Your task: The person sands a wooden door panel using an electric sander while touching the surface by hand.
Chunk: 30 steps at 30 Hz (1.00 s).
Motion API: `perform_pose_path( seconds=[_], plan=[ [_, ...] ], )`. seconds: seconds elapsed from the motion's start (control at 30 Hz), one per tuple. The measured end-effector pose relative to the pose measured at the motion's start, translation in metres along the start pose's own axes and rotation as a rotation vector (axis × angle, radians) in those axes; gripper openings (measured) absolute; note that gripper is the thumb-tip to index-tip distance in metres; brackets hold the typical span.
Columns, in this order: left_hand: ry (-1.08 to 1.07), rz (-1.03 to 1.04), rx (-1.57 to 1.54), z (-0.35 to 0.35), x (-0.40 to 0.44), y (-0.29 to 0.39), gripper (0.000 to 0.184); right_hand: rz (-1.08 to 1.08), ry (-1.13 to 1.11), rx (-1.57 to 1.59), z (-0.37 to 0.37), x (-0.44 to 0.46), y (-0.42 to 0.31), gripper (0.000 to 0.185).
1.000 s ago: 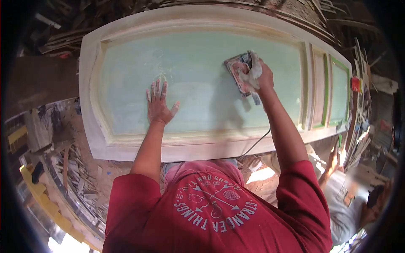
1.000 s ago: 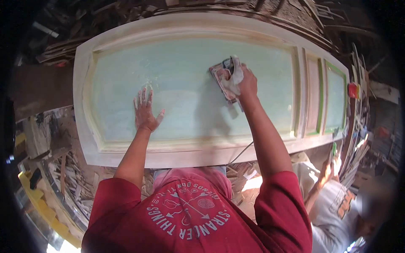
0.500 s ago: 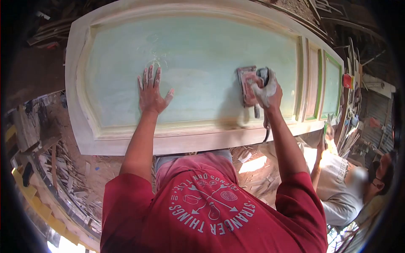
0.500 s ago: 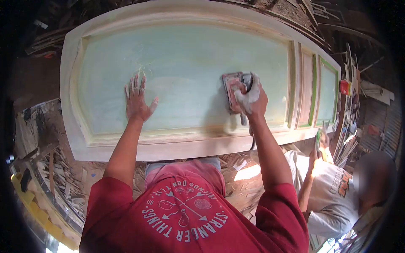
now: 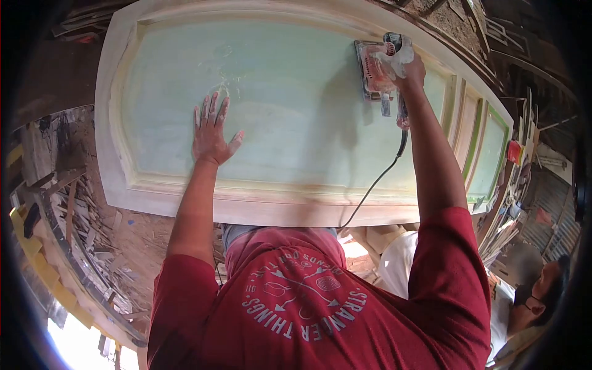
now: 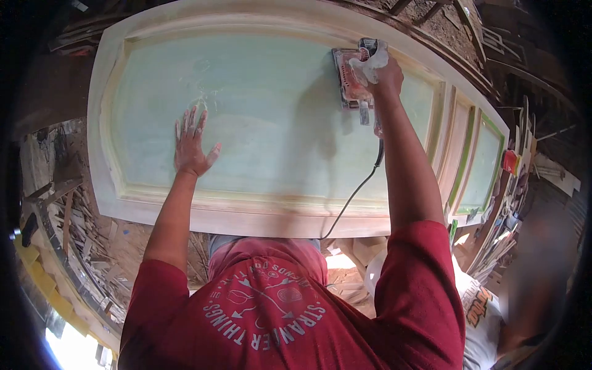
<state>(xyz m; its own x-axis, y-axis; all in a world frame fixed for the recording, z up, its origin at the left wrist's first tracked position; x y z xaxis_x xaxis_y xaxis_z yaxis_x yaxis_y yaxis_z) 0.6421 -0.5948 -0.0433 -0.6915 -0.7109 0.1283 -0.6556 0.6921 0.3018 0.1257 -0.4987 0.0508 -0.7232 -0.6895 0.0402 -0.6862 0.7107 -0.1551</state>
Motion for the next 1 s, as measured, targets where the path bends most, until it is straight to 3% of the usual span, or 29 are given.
perform_pose_path(
  seconds=[0.13,0.6,0.73,1.0],
  plan=[
    [0.017,0.014,0.013,0.001,0.0,0.0,0.112,0.014,0.005,0.011,-0.007,-0.032,0.014,0.078],
    [0.019,0.023,0.026,0.005,-0.004,-0.003,0.11,0.29,-0.051,0.114,-0.041,-0.273,0.049,0.081],
    [0.004,0.025,0.025,0.006,-0.003,-0.002,0.11,0.296,-0.07,0.105,-0.041,-0.26,0.041,0.078],
    [-0.004,0.011,0.007,0.002,-0.002,-0.002,0.111,0.164,-0.016,0.049,-0.027,-0.121,0.013,0.066]
  ],
)
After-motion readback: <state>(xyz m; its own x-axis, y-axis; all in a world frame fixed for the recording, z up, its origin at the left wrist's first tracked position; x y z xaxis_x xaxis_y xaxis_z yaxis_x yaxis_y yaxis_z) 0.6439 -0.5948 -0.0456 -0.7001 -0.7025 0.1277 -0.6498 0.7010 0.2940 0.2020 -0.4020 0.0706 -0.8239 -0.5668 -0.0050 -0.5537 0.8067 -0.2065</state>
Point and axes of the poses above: each hand's wrist, its own x-axis towards the middle knuckle, its own z-axis out of the palm, y = z × x, the point moved 9 cm from there along x, towards the middle knuckle, and after that the axes turned 7 degrees about y, right-handed, at the moved point
